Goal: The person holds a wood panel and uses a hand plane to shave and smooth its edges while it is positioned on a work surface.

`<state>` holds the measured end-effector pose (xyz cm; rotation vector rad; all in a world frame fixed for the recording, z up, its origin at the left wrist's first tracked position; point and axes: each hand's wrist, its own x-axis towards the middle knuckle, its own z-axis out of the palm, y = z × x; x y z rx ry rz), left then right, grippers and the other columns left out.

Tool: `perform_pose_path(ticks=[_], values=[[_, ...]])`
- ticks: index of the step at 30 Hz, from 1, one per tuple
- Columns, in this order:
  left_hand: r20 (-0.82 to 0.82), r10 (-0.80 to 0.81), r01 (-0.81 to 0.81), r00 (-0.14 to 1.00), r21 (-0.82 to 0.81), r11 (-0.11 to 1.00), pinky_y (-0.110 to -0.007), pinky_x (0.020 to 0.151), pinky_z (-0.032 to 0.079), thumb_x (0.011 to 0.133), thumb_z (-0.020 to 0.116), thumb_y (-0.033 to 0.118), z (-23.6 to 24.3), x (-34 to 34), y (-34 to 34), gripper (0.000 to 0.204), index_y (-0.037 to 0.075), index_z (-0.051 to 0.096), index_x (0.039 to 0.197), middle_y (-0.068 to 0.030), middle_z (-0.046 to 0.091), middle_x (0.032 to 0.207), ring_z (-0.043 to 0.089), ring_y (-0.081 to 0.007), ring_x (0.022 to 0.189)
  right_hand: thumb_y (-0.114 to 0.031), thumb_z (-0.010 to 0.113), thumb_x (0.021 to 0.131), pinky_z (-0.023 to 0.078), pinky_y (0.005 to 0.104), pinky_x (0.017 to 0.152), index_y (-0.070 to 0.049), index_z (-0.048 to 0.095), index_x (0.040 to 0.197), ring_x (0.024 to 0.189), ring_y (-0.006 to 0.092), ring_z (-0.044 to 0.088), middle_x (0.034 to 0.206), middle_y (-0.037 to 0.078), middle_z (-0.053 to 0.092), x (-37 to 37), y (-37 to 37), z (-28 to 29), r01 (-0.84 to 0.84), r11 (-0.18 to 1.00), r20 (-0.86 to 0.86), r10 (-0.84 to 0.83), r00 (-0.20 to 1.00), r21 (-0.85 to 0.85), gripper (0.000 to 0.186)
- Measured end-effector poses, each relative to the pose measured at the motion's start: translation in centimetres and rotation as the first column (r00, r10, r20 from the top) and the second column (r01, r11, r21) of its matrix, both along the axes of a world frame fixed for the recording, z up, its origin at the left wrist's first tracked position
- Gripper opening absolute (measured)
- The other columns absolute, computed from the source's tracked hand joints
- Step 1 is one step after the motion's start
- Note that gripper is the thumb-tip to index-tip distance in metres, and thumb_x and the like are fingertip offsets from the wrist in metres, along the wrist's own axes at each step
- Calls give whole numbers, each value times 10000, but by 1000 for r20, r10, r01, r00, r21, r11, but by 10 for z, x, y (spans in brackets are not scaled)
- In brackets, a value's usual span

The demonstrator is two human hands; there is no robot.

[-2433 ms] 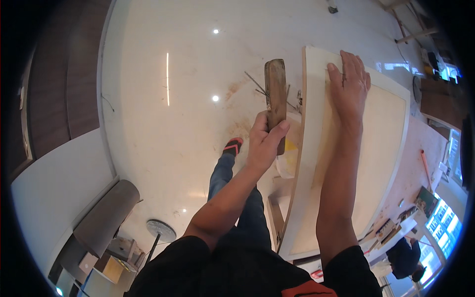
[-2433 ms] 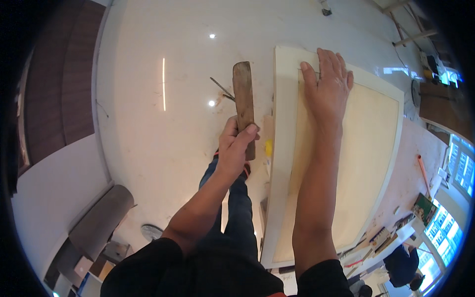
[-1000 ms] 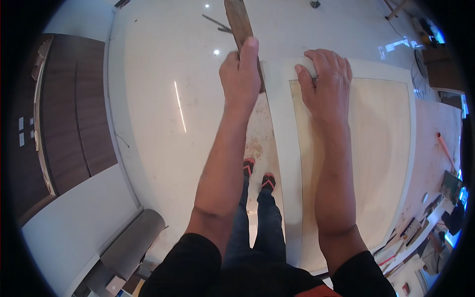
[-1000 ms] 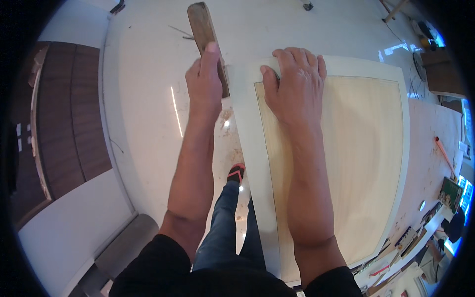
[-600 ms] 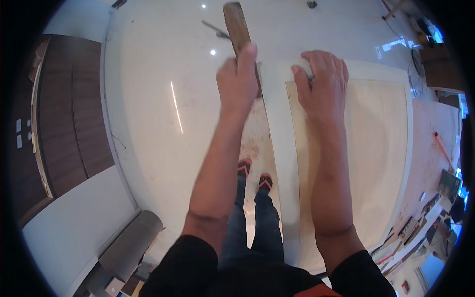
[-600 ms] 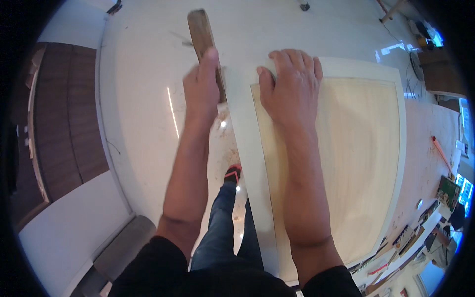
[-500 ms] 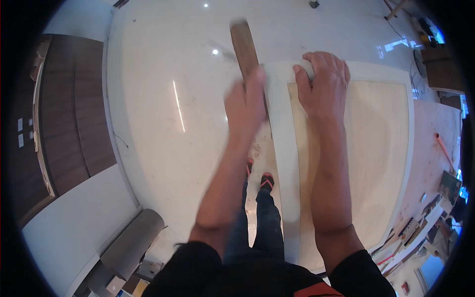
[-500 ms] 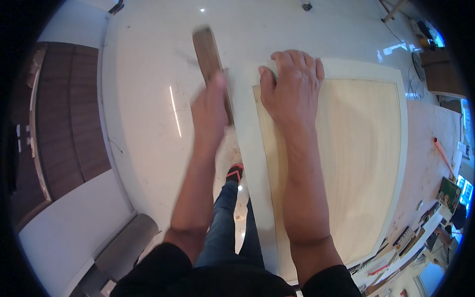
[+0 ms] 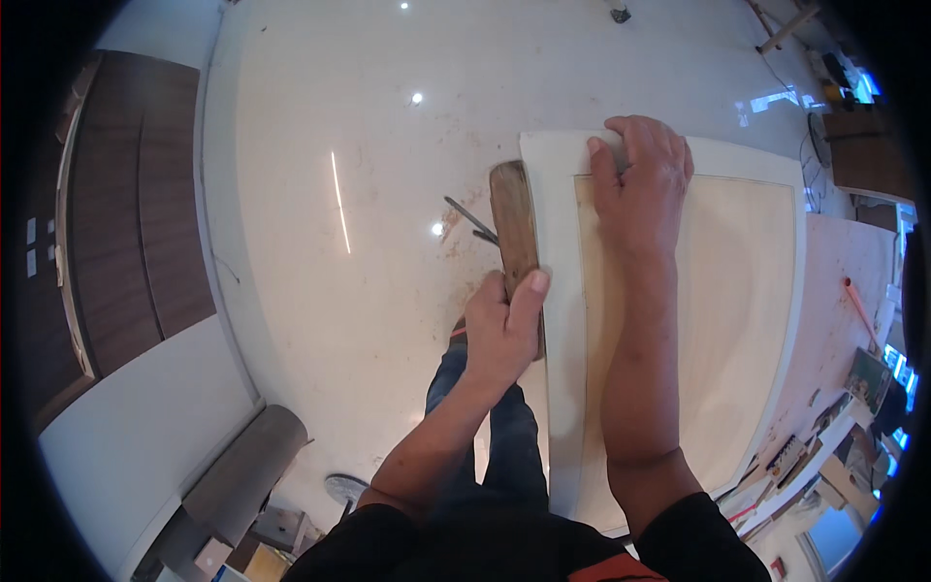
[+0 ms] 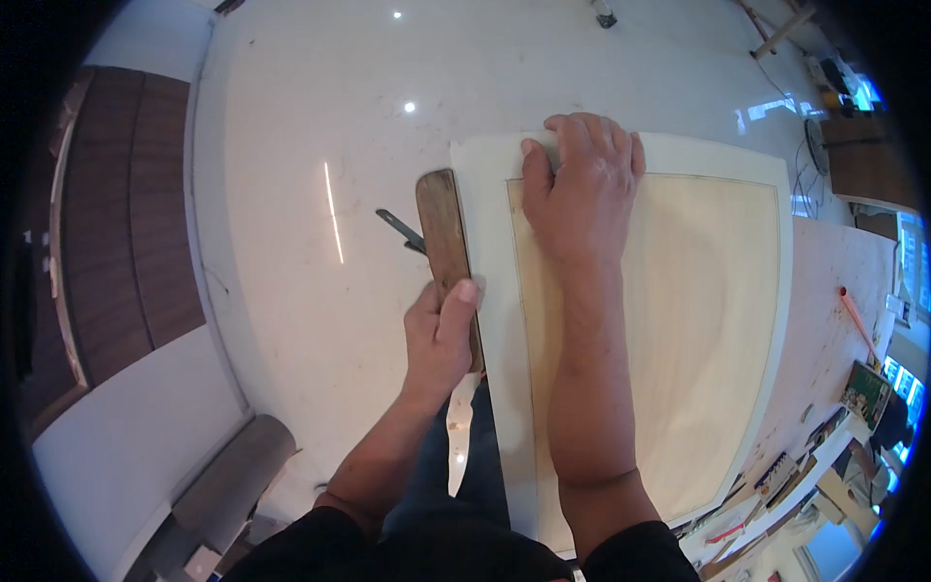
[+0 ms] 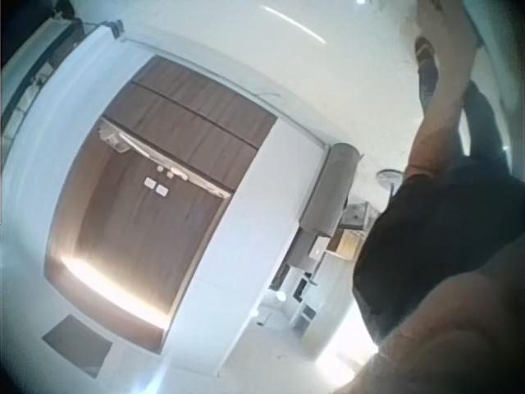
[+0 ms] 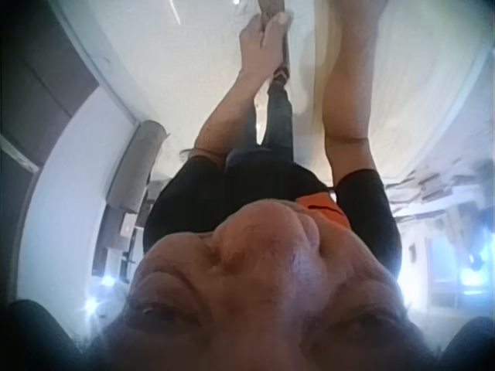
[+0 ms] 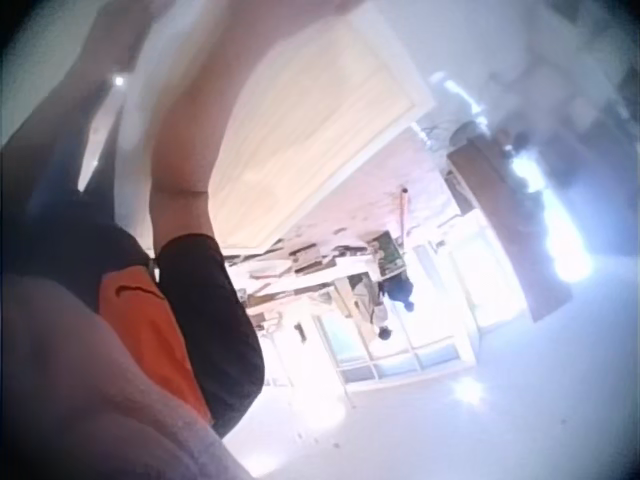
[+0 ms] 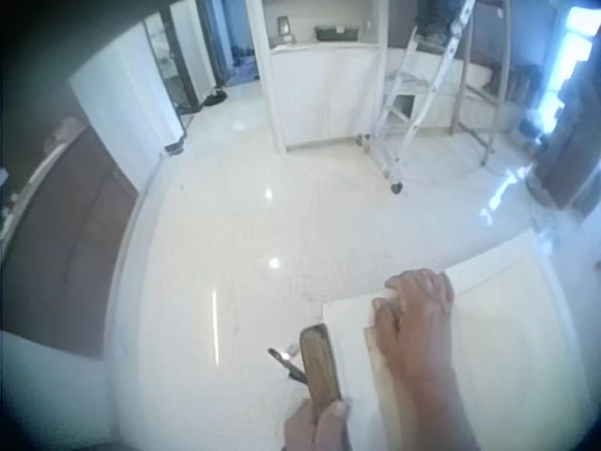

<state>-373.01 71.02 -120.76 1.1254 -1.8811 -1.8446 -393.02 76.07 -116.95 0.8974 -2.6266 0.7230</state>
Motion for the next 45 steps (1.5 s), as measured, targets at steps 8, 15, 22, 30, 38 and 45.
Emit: perform_pose_path(ticks=[8, 15, 22, 30, 38, 45], values=[[-230, 184, -23, 955, 566, 824, -339, 742, 552, 971, 676, 413, 21, 6, -42, 441, -9, 634, 1093, -107, 661, 856, 675, -198, 801, -284, 745, 871, 332, 516, 1141, -67, 715, 1155, 1184, 321, 585, 1157, 98, 703, -5, 4, 8, -146, 987, 26, 148, 989, -62, 359], [-206, 24, 167, 978, 852, 495, -377, 1056, 466, 800, 803, 215, 35, 130, 31, 664, -27, 577, 1375, -99, 616, 1322, 582, -197, 1248, -487, 833, 759, 412, 453, 1098, -23, 665, 1275, 1195, 371, 608, 1236, 169, 686, -66, 40, 31, -425, 843, 120, 409, 905, 331, 714], [-294, -116, 314, 949, 922, 228, -357, 1002, 477, 770, 841, 95, 44, 161, 69, 690, -12, 544, 1384, -61, 625, 1243, 595, -157, 1169, -411, 872, 500, 518, 421, 963, 36, 689, 1182, 1112, 377, 662, 1158, 235, 696, -151, 51, 79, -506, 666, 681, -4, 732, 548, 835], [-358, -275, 422, 892, 445, 790, -363, 973, 484, 759, 921, 265, 87, 173, 88, 603, 12, 652, 1236, -130, 656, 1221, 618, -214, 1137, -387, 905, 421, 524, 459, 910, 38, 717, 1083, 1015, 413, 665, 1036, 219, 697, -126, 36, 177, -386, 575, 461, 17, 887, 721, 809], [-401, -489, 560, 774, 73, 825, -462, 895, 510, 690, 926, 272, 175, 201, 97, 531, 1, 695, 1085, -259, 480, 1231, 584, -416, 1052, -599, 965, 344, 489, 421, 968, 21, 728, 1066, 1094, 341, 638, 1142, 186, 660, -65, 70, 366, -300, 583, 405, -56, 913, 755, 980], [-499, -672, 681, 547, -201, 704, -473, 765, 536, 654, 936, 249, 242, 247, 109, 579, 2, 647, 1091, -235, 496, 1118, 600, -411, 949, -671, 974, 310, 477, 439, 1033, 27, 696, 1177, 1155, 360, 629, 1158, 169, 675, 65, 124, 550, -218, 601, 359, -125, 925, 769, 1147]])
